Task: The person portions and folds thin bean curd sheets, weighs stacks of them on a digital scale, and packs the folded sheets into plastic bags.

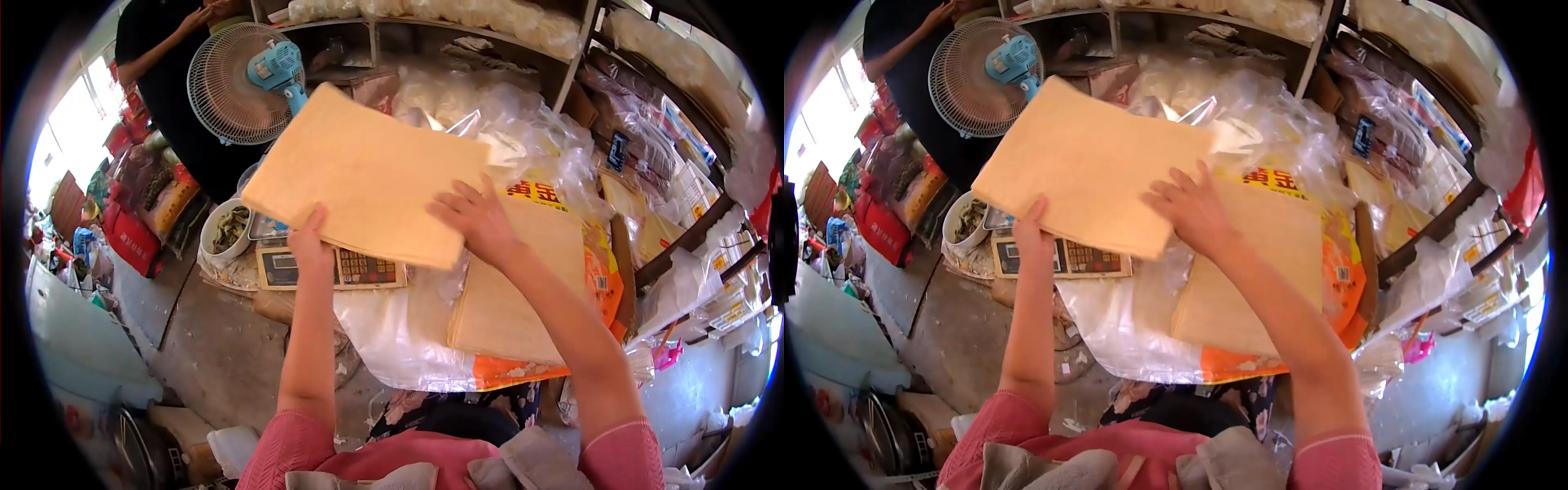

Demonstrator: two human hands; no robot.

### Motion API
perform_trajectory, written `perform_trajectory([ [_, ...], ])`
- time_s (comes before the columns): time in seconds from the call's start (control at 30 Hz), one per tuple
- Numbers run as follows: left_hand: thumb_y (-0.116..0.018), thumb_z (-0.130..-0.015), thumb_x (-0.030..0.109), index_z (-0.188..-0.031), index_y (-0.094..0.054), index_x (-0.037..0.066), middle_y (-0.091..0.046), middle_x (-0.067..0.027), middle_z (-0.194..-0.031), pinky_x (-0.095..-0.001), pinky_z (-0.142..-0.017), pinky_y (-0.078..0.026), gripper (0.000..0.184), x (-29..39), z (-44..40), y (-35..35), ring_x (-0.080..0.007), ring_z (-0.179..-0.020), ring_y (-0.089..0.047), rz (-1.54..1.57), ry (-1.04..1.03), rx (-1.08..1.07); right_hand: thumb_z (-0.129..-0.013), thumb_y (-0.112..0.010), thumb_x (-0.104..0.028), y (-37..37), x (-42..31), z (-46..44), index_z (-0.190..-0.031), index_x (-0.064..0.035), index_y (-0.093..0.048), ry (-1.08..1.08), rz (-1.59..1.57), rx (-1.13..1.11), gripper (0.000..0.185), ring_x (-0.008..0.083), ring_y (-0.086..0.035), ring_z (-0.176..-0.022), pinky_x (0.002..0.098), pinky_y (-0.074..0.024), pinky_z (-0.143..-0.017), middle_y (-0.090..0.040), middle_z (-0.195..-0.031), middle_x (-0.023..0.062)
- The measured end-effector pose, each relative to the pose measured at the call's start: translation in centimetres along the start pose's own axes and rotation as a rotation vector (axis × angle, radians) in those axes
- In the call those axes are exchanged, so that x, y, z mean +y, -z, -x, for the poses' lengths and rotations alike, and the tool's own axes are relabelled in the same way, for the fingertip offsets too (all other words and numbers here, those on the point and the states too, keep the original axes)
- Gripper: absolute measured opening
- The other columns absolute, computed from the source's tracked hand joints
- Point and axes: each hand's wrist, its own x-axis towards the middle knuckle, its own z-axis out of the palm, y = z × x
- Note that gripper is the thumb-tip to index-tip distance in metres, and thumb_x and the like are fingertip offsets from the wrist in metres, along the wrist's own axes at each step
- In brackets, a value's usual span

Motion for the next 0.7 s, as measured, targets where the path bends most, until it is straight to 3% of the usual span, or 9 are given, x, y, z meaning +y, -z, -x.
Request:
perform_trajectory([
  [0.13,-0.068,-0.072,-0.007,-0.114,-0.051,-0.005,-0.057,-0.0134,-0.112,-0.0348,-0.083,-0.051,0.045,1.5,-2.5,3.0,-0.025,-0.1,-0.058,-0.119,-0.05,0.123,-0.08,-0.054,-0.012,-5.2,0.8,-5.2,-0.118,-0.024,-0.055,0.055,-0.063,-0.063,0.04,0.0271,-0.043,-0.121,0.0565,-0.0168,-0.106,-0.055,-0.122,-0.002],
  [0.17,-0.068,-0.078,0.006,-0.105,-0.055,-0.006,-0.063,-0.0131,-0.098,-0.0312,-0.067,-0.054,0.033,1.5,-2.6,3.7,-0.0215,-0.081,-0.064,-0.28,-0.08,0.175,-0.081,-0.053,-0.012,-6.1,0.7,-5.5,-0.12,-0.0249,-0.053,0.05,-0.072,-0.144,0.041,0.0267,-0.042,-0.123,0.0566,-0.0158,-0.106,-0.054,-0.123,-0.0023],
  [0.23,-0.067,-0.081,0.022,-0.094,-0.058,-0.005,-0.064,-0.0115,-0.08,-0.0286,-0.052,-0.05,0.03,3.9,-1.3,4.3,-0.0185,-0.063,-0.062,-0.646,0.123,0.123,-0.081,-0.052,-0.011,-7.7,0.5,-5.1,-0.123,-0.0251,-0.051,0.032,-0.11,-0.214,0.044,0.0264,-0.039,-0.126,0.0568,-0.0145,-0.107,-0.052,-0.126,-0.0017],
  [0.27,-0.066,-0.082,0.029,-0.088,-0.06,-0.004,-0.065,-0.0107,-0.072,-0.0273,-0.045,-0.048,0.034,4.6,-0.7,4.9,-0.017,-0.053,-0.061,-0.828,0.238,0.094,-0.081,-0.052,-0.01,-8.5,0.5,-4.3,-0.124,-0.0244,-0.05,0.017,-0.14,-0.203,0.046,0.0264,-0.038,-0.127,0.0569,-0.0142,-0.107,-0.051,-0.127,-0.0007],
  [0.3,-0.057,-0.083,0.051,-0.073,-0.059,-0.001,-0.057,-0.0082,-0.051,-0.0254,-0.032,-0.036,0.052,4.2,-0.5,5.6,-0.0138,-0.035,-0.049,-0.927,0.265,0.13,-0.08,-0.052,-0.009,-8.3,0.2,-3.7,-0.126,-0.0237,-0.049,-0.001,-0.169,-0.194,0.048,0.0265,-0.036,-0.128,0.057,-0.0138,-0.107,-0.05,-0.129,0.0002],
  [0.43,-0.047,-0.086,0.055,-0.068,-0.058,0.002,-0.053,-0.0073,-0.048,-0.0244,-0.032,-0.034,0.058,3.2,3.3,7.5,-0.0133,-0.035,-0.046,-0.921,0.457,0.014,-0.078,-0.054,-0.006,-4.5,-0.7,-0.8,-0.127,-0.0172,-0.047,-0.129,-0.135,-0.169,0.051,0.027,-0.035,-0.128,0.0542,-0.0187,-0.106,-0.048,-0.13,0.0059],
  [0.53,-0.052,-0.089,0.032,-0.071,-0.059,0.004,-0.054,-0.0042,-0.052,-0.0233,-0.037,-0.038,0.034,1.3,8.3,7.1,-0.0093,-0.04,-0.048,-0.848,0.492,-0.269,-0.076,-0.054,-0.003,-1.8,-1.4,4.7,-0.119,-0.0098,-0.053,-0.23,-0.28,-0.192,0.043,0.0271,-0.046,-0.119,0.0531,-0.0278,-0.101,-0.054,-0.121,0.0103],
  [0.6,-0.055,-0.089,0.028,-0.074,-0.06,0.004,-0.057,-0.0039,-0.057,-0.0233,-0.041,-0.042,0.028,-0.6,11.5,7.2,-0.0089,-0.046,-0.053,-0.912,0.474,-0.472,-0.081,-0.056,-0.011,1.0,-3.1,8.2,-0.116,-0.0078,-0.054,-0.317,-0.37,-0.332,0.035,0.0278,-0.05,-0.114,0.0527,-0.0313,-0.099,-0.056,-0.118,0.0113],
  [0.7,-0.057,-0.089,0.029,-0.073,-0.056,0.002,-0.058,-0.0043,-0.059,-0.0228,-0.046,-0.045,0.031,-1.9,15.6,5.0,-0.0082,-0.05,-0.055,-1.023,0.524,-0.727,-0.082,-0.06,-0.026,2.7,-5.4,13.5,-0.118,-0.0063,-0.052,-0.297,-0.382,-0.492,0.041,0.0279,-0.049,-0.114,0.0535,-0.0317,-0.098,-0.054,-0.119,0.0122],
])
